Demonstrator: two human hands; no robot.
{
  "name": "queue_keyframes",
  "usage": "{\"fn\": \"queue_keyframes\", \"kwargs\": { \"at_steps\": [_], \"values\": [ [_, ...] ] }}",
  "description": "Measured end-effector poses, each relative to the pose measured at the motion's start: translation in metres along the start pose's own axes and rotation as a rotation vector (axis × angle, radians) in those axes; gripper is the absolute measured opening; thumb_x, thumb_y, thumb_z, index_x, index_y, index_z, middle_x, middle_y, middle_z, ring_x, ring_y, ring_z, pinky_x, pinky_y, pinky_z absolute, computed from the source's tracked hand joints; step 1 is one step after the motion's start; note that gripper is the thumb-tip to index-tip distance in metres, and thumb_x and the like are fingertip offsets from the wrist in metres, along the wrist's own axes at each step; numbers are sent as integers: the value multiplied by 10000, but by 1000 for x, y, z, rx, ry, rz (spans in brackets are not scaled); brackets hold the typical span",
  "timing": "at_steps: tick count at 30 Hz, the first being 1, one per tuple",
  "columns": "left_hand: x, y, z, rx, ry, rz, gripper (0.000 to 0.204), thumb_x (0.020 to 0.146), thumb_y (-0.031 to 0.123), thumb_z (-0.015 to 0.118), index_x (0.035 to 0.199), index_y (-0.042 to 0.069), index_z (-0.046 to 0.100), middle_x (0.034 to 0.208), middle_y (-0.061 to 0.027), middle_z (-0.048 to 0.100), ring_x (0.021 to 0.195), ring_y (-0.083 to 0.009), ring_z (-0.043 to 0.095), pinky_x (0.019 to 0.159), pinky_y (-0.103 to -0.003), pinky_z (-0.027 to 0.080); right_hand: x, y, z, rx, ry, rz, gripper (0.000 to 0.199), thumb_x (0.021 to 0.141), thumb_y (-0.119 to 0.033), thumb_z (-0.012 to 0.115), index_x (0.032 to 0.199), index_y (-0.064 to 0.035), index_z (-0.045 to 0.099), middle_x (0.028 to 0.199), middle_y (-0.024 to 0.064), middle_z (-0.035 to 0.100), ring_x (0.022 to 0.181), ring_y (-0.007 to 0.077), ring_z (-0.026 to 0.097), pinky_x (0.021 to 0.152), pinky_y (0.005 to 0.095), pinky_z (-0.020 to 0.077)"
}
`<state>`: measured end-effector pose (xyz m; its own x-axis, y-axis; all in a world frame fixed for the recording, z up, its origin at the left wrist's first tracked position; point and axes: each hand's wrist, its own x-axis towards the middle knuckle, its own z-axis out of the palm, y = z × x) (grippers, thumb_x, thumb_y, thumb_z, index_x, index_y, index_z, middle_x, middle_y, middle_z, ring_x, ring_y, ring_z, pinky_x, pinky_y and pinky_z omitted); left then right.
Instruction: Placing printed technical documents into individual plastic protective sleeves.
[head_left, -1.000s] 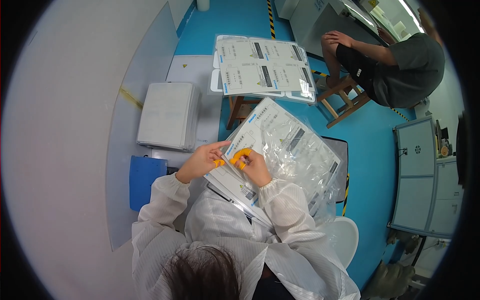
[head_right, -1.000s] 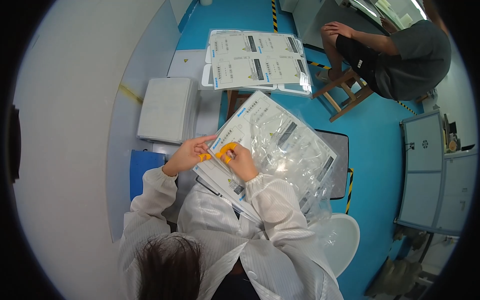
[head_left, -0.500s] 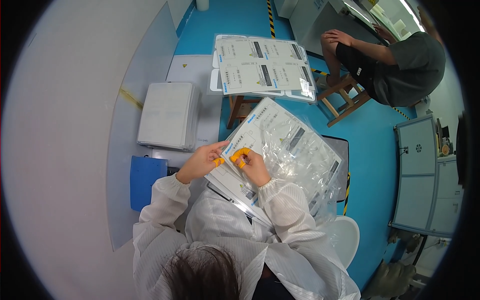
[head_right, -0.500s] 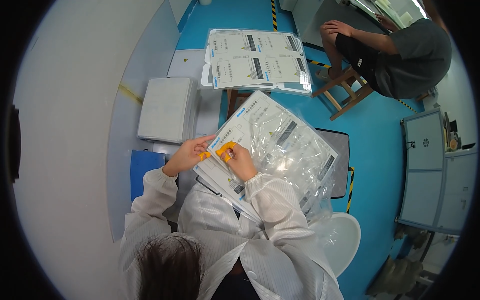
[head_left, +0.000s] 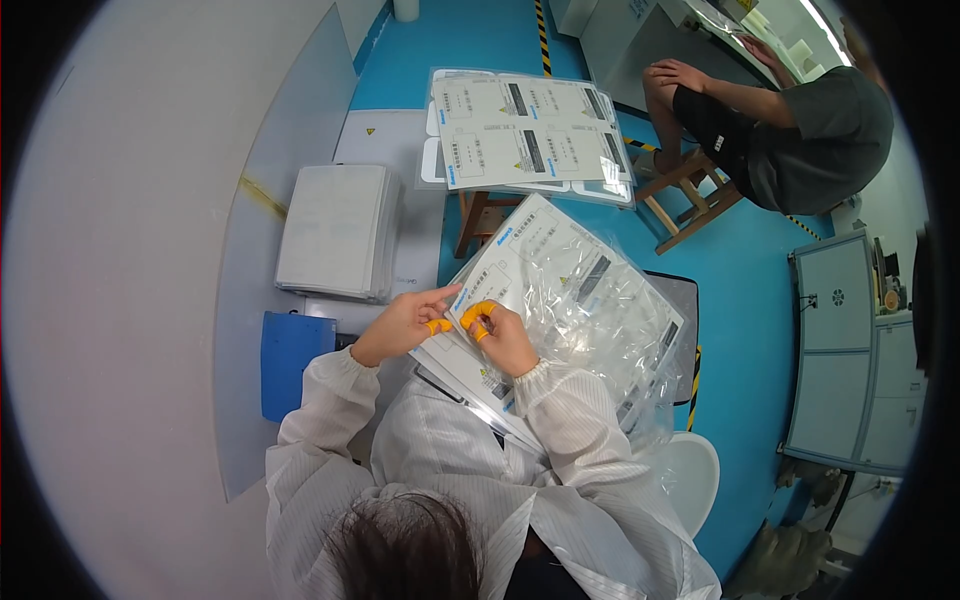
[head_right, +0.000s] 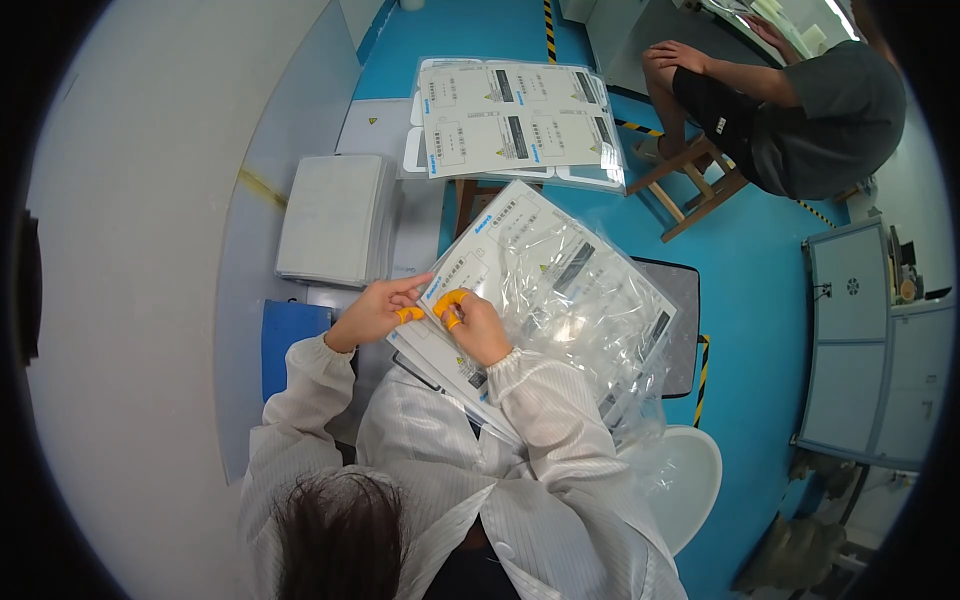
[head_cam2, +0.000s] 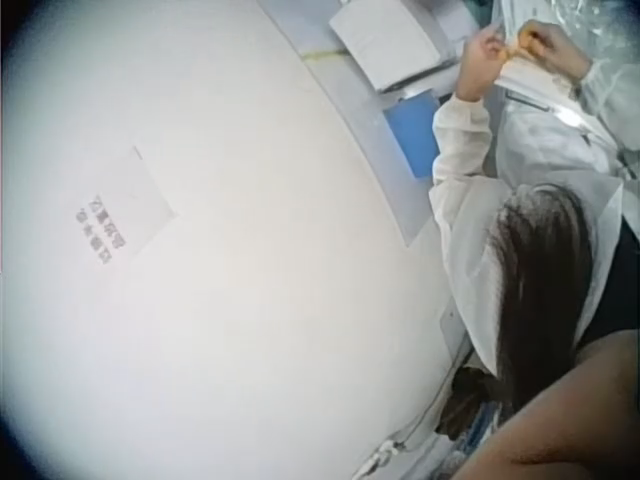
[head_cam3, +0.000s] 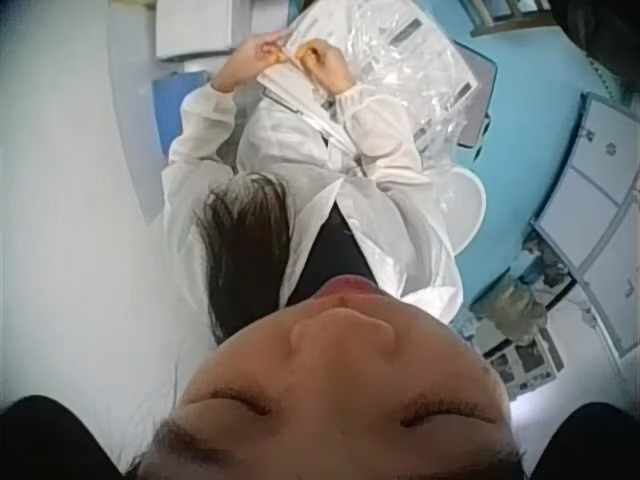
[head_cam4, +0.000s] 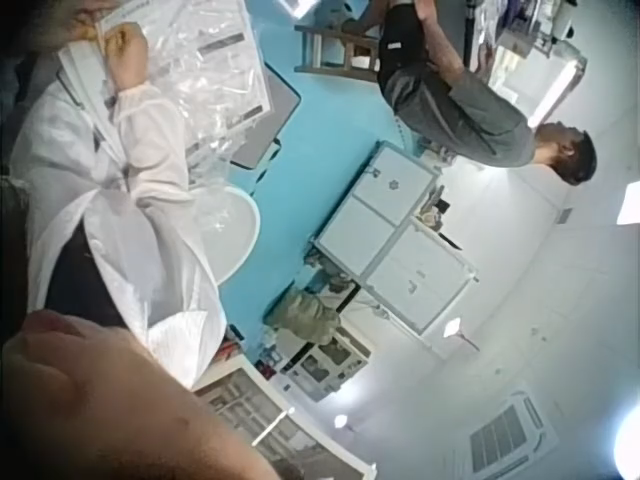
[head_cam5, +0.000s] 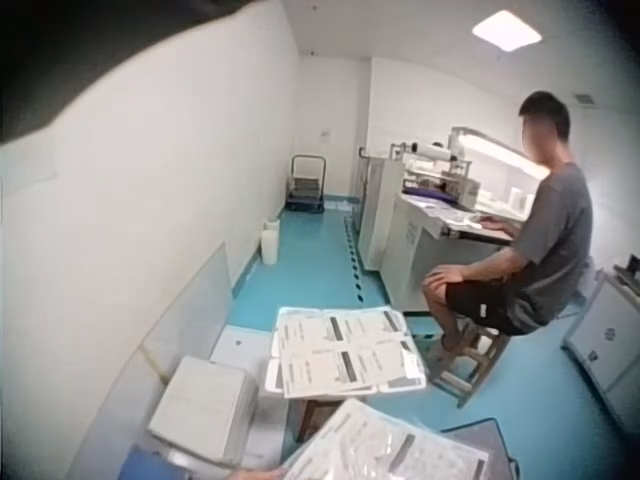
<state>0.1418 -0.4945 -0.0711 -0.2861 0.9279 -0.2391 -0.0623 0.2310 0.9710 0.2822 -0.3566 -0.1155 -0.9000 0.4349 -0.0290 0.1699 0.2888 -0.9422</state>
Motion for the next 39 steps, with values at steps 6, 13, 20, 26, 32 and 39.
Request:
{"fn": "queue_keyframes", "kwargs": {
  "at_steps": [6, 13, 20, 26, 32, 39],
  "values": [
    [1, 5, 2, -11, 18, -29, 630, 739, -172, 512, 1315, 65, 423, 888, -34, 526, 775, -63, 515, 690, -159, 433, -3, -6, -4, -31, -33, -30, 143, 759, -67, 621, 868, 22, 595, 775, 148, 569, 647, 260, 569, 604, 312, 447],
    [-1, 4, 3, 16, 38, -32, 611, 740, -167, 501, 1307, 51, 431, 903, -38, 532, 777, -61, 514, 693, -161, 427, -2, -5, -3, -5, -40, -35, 117, 780, -5, 591, 890, 29, 569, 766, 90, 573, 645, 138, 517, 628, 231, 426],
    [4, -19, 5, 331, 282, 102, 460, 792, -72, 519, 1243, 14, 487, 999, -82, 574, 821, -105, 551, 766, -212, 455, -2, 16, 2, 57, 135, 40, 152, 753, -89, 607, 857, 18, 585, 711, 141, 555, 638, 248, 561, 589, 297, 438],
    [11, -14, 10, 76, 287, 13, 344, 845, 16, 507, 1185, -35, 523, 1013, -103, 610, 858, -136, 575, 792, -228, 458, -2, 8, 0, 7, 84, -11, 169, 755, -117, 607, 853, 17, 573, 710, 151, 559, 638, 260, 561, 597, 312, 441],
    [17, -10, -3, -13, 183, -135, 290, 849, 11, 496, 1124, -18, 584, 940, -91, 643, 775, -105, 592, 706, -206, 474, -3, 26, -2, 167, 148, -36, 157, 811, -105, 552, 923, 4, 552, 801, 123, 594, 709, 241, 584, 683, 303, 452],
    [16, -23, -14, 12, 112, -207, 278, 877, 31, 480, 1133, -8, 580, 943, -91, 640, 770, -109, 588, 701, -197, 474, -1, 26, -50, 1131, 526, -48, 176, 883, -207, 493, 844, -36, 483, 702, 40, 492, 686, 166, 498, 734, 375, 455]
  ]
}}
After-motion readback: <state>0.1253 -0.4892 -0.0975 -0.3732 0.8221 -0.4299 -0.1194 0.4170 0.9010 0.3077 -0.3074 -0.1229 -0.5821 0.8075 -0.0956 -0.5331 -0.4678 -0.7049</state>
